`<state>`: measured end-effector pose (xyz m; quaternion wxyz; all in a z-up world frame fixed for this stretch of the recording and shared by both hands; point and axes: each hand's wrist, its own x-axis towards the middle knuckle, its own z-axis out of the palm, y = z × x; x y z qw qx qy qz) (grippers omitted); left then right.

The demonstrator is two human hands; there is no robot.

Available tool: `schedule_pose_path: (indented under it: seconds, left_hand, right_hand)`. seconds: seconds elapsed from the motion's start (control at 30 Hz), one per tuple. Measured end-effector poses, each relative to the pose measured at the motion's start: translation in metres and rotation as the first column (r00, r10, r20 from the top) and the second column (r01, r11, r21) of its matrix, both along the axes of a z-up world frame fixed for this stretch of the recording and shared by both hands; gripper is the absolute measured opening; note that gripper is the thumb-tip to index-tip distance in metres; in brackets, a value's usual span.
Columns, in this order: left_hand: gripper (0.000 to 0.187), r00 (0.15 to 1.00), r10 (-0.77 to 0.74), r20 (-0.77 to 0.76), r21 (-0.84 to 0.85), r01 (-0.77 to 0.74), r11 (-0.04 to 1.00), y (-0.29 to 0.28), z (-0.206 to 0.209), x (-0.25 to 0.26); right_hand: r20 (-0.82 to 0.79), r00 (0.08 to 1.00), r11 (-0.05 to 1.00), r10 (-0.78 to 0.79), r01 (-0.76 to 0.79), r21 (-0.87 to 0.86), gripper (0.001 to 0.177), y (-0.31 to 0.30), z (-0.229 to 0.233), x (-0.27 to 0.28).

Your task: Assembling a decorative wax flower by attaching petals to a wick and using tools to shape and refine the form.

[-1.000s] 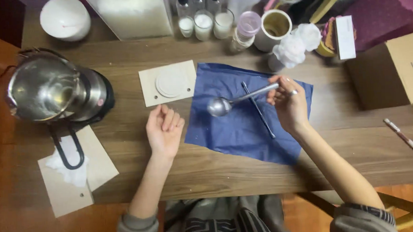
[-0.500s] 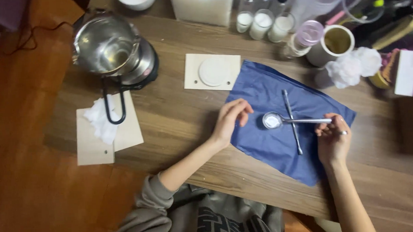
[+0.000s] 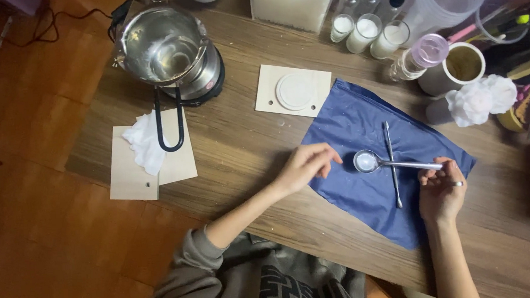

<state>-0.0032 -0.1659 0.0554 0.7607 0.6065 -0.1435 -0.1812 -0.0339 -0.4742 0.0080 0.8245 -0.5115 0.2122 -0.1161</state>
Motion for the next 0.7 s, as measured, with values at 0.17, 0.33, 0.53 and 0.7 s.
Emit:
schedule_pose_path:
  seconds: [0.17, 0.33, 0.53, 0.7]
  left_hand:
    - [0.021, 0.888, -0.064, 0.456, 0.699, -0.312, 0.643, 0.037, 0.011, 0.007]
    - [0.029, 0.803, -0.005, 0.596, 0.797, -0.591, 0.124, 0.091, -0.001, 0.027]
    - [0.044, 0.781, -0.167, 0.601, 0.792, -0.611, -0.005, 0.119, -0.020, 0.044]
    - [0.042, 0.738, -0.246, 0.628, 0.759, -0.651, -0.015, 0.120, -0.028, 0.043]
  right_hand:
    - [0.013, 1.000, 0.999, 0.010, -0.010, 0.031, 0.020, -0.001, -0.001, -0.001]
    - [0.002, 1.000, 1.000, 0.014, -0.014, 0.018, 0.021, 0.000, 0.001, -0.001]
    - [-0.037, 0.999, 0.997, -0.026, 0.028, 0.069, 0.017, 0.003, 0.005, 0.000]
    - [-0.023, 1.000, 0.998, -0.018, 0.019, 0.056, 0.019, 0.002, 0.003, -0.001]
